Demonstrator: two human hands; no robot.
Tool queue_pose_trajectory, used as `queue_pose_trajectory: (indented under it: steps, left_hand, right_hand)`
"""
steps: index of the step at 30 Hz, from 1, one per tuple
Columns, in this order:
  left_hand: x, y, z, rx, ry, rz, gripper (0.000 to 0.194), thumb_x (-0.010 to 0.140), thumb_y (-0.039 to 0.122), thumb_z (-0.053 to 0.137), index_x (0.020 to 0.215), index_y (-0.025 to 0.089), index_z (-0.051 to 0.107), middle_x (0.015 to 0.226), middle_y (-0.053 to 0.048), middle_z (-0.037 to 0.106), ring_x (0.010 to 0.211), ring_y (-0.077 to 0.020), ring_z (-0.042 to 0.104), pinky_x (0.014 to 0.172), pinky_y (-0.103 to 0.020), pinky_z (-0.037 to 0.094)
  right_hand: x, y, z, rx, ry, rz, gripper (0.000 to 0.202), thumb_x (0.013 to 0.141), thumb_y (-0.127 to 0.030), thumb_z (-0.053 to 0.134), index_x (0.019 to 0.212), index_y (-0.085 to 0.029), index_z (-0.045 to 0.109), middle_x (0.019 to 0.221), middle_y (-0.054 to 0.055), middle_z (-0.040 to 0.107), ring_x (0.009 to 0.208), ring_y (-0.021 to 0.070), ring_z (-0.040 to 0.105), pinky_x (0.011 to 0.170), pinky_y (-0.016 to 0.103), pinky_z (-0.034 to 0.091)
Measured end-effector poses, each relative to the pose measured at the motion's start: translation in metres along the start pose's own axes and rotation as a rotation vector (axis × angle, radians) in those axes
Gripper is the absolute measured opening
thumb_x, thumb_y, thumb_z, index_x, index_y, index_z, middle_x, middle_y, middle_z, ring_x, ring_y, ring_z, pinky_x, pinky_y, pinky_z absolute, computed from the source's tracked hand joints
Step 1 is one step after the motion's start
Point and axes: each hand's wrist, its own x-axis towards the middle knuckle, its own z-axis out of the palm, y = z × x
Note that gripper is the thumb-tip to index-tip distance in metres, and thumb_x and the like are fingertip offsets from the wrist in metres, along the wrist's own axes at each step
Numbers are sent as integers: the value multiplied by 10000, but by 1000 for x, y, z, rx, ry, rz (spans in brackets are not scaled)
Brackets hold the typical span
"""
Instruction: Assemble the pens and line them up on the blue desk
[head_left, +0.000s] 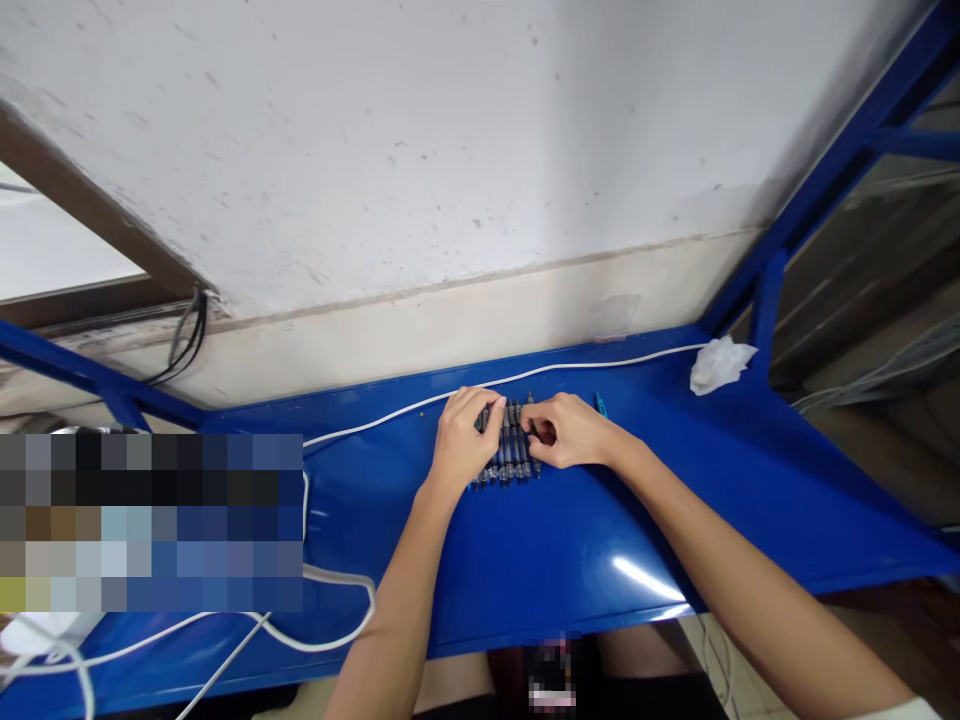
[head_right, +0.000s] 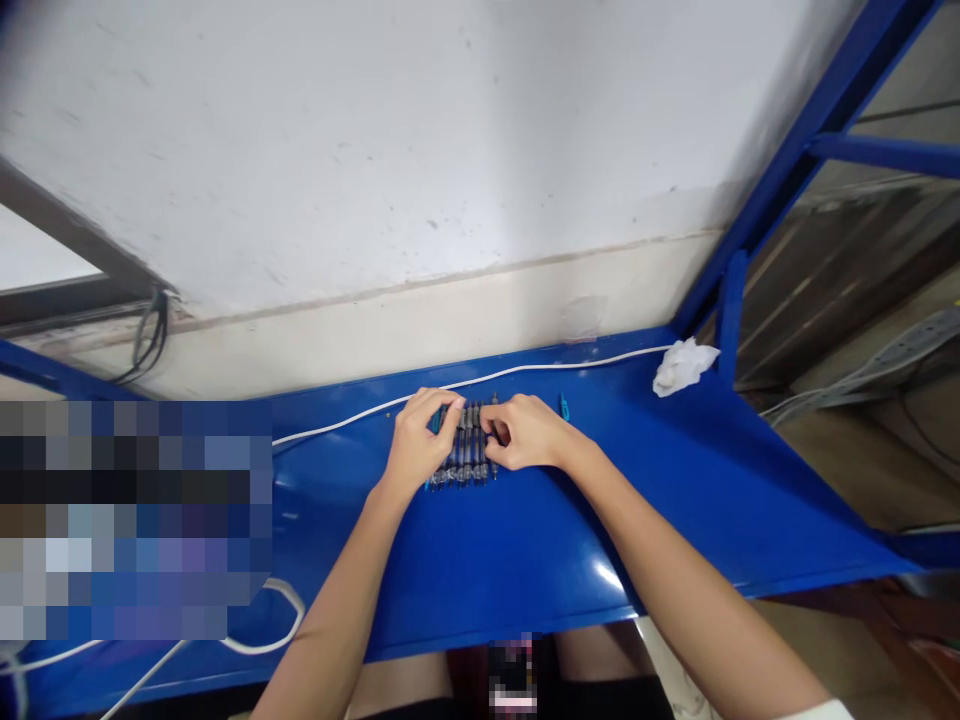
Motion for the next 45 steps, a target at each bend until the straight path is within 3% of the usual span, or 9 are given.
queue_pose_trajectory:
  steps: [6,10,16,20,24,26,29,37,45]
  left_hand:
    - [-1,-7,0,154,-96,108,54,933,296,765,905,293,811,950,-89,751,1004,-324,620,1083,-480,410]
    - [-3,-7,1,262,-226,193,160,980,270,696,1067,296,828,1070,-111,782,1072,-337,639,1076,-525,410]
    - [-11,-9,10,268,-457,224,221,922,234,772,1104,334,849,1219,-104,798,1244,-378,634,1101,-612,403]
    - [-16,-8,13,445,-505,353,229,975,265,721,1174,317,820,1227,-111,790,1228,-365,644,1053,-599,447]
    - [-20,-5,20,461,-550,360,398,1014,266,672,1405,332,708,1389,-101,736,1347,-344,616,1131,-581,448]
    - [-23,-4,23,510,-612,363,380,1043,278,629,1414,324,698,1462,-86,699,1435,-324,565,1188,-572,426]
    - [-25,-3,25,643,-663,367,305,1062,326,605,1334,274,733,1447,-89,691,1439,-296,554,1214,-528,426]
    - [-23,5,18,727,-620,371,133,989,347,705,1053,239,749,1146,-92,715,1172,-303,621,1051,-503,503]
    - [-20,-2,16,713,-584,361,152,982,333,729,1092,231,710,1147,-80,720,1149,-293,624,1011,-490,484]
  right_hand:
    - [2,2,0,98,48,-26,211,728,-138,588,892,-264,548,631,-61,648,556,160,531,621,278,330]
    - [2,11,-1,33,172,15,138,827,-175,552,939,-257,550,684,-24,686,592,186,555,659,297,344]
    - [-1,26,-26,-315,339,329,156,913,-308,572,1022,-232,653,764,61,742,698,257,663,683,332,349]
    - [-12,40,-53,-520,239,672,315,898,-513,648,887,-212,737,821,161,761,771,332,710,695,377,405]
    - [-22,51,-67,-436,-41,805,541,894,-687,626,667,-208,733,806,185,765,764,346,723,682,401,452]
    - [-22,51,-67,-385,-146,775,504,894,-645,648,648,-213,733,788,158,767,756,321,721,667,376,448]
    - [-17,45,-59,-373,-160,611,341,928,-469,628,729,-219,746,803,108,774,772,273,713,641,325,392]
    - [-1,23,-27,-300,25,341,308,1025,-375,535,797,-201,649,778,75,745,679,191,636,633,300,310]
    - [1,23,-12,50,216,252,228,1092,-398,490,961,-225,560,659,8,702,557,175,632,603,271,379]
